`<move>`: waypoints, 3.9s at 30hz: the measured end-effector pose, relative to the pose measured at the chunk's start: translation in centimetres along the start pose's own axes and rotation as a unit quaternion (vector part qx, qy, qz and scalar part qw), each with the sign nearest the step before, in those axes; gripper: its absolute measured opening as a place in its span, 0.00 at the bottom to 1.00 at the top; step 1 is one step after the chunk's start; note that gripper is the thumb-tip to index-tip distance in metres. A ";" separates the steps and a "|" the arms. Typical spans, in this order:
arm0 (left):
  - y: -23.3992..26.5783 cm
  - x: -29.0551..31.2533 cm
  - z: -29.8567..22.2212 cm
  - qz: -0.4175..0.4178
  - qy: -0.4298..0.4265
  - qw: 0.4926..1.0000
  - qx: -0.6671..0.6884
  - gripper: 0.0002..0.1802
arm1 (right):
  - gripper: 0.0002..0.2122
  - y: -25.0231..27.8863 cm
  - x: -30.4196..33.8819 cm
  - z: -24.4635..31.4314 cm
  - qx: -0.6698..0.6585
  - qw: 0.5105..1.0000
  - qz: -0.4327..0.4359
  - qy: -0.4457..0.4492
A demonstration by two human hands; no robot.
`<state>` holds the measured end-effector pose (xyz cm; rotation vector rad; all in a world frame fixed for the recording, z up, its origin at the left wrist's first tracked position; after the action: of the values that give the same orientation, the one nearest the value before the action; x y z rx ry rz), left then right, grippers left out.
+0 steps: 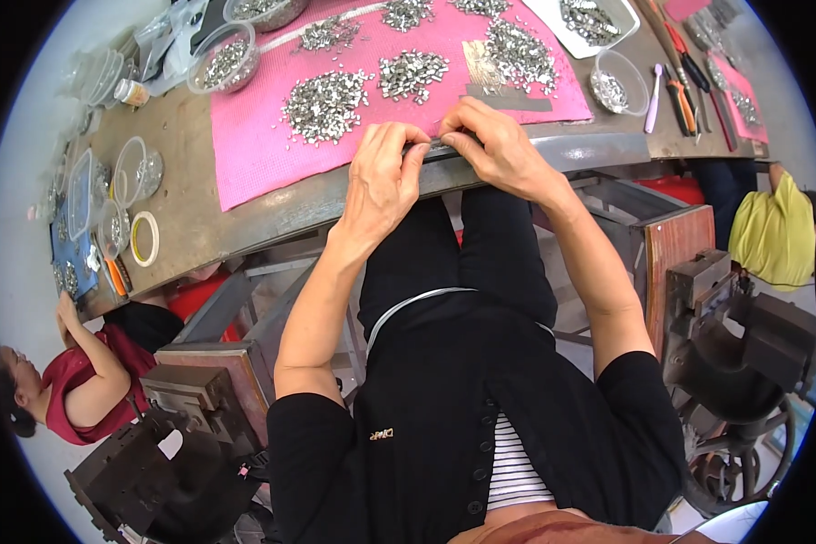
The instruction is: Arranging small metal components into a template and using a manual press to assemble them.
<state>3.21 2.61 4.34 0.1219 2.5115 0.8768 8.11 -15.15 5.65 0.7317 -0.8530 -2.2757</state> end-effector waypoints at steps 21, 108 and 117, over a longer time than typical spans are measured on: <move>-0.3 1.6 0.0 -0.029 -0.068 0.993 -0.088 0.15 | 0.06 -1.3 0.2 1.1 0.111 0.990 -0.060 0.060; 4.2 -1.4 4.1 0.061 -0.013 0.985 -0.162 0.06 | 0.05 -1.0 1.2 1.1 0.107 0.991 -0.078 0.036; 4.5 -1.1 4.2 0.079 -0.004 0.979 -0.188 0.05 | 0.07 -0.2 0.8 1.2 0.167 0.983 -0.016 0.074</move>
<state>5.86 8.34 4.66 0.2008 2.3030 1.3955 6.74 -15.14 6.03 1.0559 -1.1714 -2.0963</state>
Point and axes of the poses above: each hand's wrist, its own x-axis away from the middle knuckle, its own y-axis out of the back of the hand, z = x × y, the point moved 3 cm from there along -x, towards the middle knuckle, and after that the axes turned 8 degrees about z, right-handed, at the moved point
